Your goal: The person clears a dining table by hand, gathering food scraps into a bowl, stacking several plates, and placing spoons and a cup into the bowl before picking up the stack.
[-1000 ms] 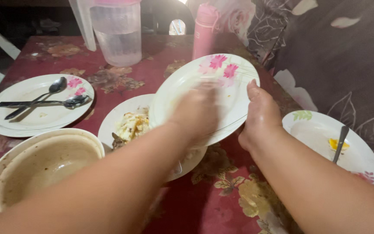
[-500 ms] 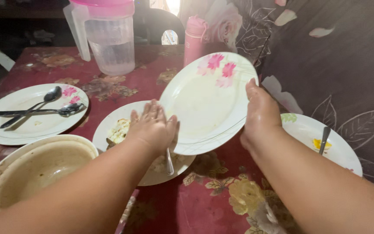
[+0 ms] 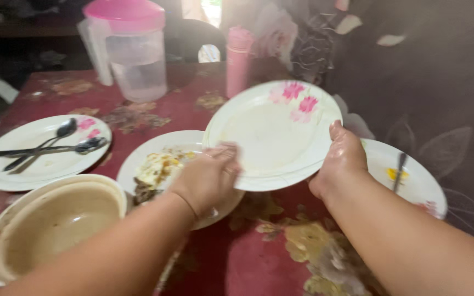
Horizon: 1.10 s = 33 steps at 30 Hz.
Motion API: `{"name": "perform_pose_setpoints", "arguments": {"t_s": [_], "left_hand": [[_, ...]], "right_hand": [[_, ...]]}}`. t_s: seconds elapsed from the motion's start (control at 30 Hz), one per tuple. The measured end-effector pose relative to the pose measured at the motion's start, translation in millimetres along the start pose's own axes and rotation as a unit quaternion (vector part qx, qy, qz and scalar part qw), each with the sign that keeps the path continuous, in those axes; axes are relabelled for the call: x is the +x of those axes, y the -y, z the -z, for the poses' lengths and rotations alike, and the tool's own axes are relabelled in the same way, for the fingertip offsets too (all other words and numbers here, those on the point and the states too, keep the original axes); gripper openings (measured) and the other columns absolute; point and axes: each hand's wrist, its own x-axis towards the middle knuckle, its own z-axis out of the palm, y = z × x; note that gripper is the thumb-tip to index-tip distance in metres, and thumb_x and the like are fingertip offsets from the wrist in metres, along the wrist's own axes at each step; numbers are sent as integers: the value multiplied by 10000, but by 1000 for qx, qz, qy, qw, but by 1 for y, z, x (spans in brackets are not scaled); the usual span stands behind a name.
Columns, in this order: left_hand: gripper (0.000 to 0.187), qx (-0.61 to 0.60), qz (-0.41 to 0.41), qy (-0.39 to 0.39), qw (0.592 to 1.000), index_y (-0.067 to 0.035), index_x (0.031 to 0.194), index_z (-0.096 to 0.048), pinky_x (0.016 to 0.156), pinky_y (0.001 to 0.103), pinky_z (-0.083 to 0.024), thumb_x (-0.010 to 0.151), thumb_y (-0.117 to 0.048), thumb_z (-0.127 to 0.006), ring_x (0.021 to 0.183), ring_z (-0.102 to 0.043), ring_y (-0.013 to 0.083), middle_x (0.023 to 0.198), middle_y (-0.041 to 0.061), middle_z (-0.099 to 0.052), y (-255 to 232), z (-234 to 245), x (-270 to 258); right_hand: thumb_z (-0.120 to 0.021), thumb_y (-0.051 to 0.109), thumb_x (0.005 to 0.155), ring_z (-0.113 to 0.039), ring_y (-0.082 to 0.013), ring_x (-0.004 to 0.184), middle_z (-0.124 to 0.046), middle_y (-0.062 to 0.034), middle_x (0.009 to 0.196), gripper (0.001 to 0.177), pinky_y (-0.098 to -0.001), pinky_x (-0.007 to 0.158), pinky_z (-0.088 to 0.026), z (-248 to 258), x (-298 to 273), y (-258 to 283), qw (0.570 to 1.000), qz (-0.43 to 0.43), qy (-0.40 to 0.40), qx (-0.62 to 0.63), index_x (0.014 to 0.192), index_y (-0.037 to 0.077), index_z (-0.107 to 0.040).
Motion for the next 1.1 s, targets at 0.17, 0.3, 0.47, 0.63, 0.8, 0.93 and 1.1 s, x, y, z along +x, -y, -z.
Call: {"name": "perform_pose_setpoints", "arguments": {"t_s": [0.17, 0.3, 0.47, 0.63, 0.8, 0.93, 1.1], "left_hand": [[311, 113, -42, -83, 989, -11, 1123, -689, 971, 503, -472, 982, -247, -543, 1175, -618, 409, 1241, 241, -666, 5, -21, 45], [200, -33, 47, -93, 994, -91, 966, -746, 914, 488, -505, 889, -146, -570, 1040, -643, 399, 1051, 187, -706, -43, -52, 65], [182, -97, 25, -75, 992, -87, 898, -756, 886, 494, -506, 819, -128, -598, 977, -644, 408, 991, 203, -689, -83, -96, 67], [209, -132, 30, -53, 989, -126, 930, -785, 905, 474, -518, 831, -157, -604, 985, -661, 397, 1010, 186, -713, -124, -128, 73], [253, -121, -2, 63, 991, -168, 919, -807, 898, 428, -541, 794, -144, -589, 981, -701, 349, 1015, 118, -750, -159, -172, 103], [216, 211, -276, 150, 926, -121, 935, -798, 761, 482, -585, 806, -85, -629, 991, -711, 364, 1071, 92, -755, -187, -224, 135], [281, 4, -88, 221, 971, -97, 1065, -750, 910, 433, -546, 864, -280, -678, 1042, -688, 357, 1042, 143, -749, -235, -279, 144]], "right_hand": [[-408, 376, 1002, -635, -266, 1289, -671, -68, 1410, 464, -496, 1113, -485, 57, -12, 17, 992, -43, -111, -50, 1337, 119, -601], [-365, 388, 1032, -620, -363, 1311, -657, -172, 1443, 536, -537, 1108, -454, 112, -26, 16, 987, -118, -101, -45, 1376, 36, -578], [-401, 374, 1005, -630, -380, 1266, -676, -213, 1373, 552, -535, 1092, -448, 172, -29, -7, 978, -183, -76, -62, 1390, 23, -582], [-463, 275, 973, -676, -320, 1216, -720, -170, 1299, 510, -496, 1070, -513, 201, -21, -27, 963, -229, -1, -144, 1395, 22, -597], [-415, 351, 1002, -674, -432, 1161, -655, -289, 1280, 541, -497, 1027, -535, 208, 6, 11, 880, -312, 5, -359, 1402, 3, -525], [-427, 364, 972, -681, -474, 1134, -648, -358, 1308, 558, -550, 961, -553, 235, 27, 55, 868, -288, -83, -397, 1366, -21, -512], [-457, 314, 984, -638, -507, 1209, -582, -367, 1356, 531, -590, 1007, -547, 282, 46, 79, 931, -117, -233, -257, 1360, -59, -422]]}}
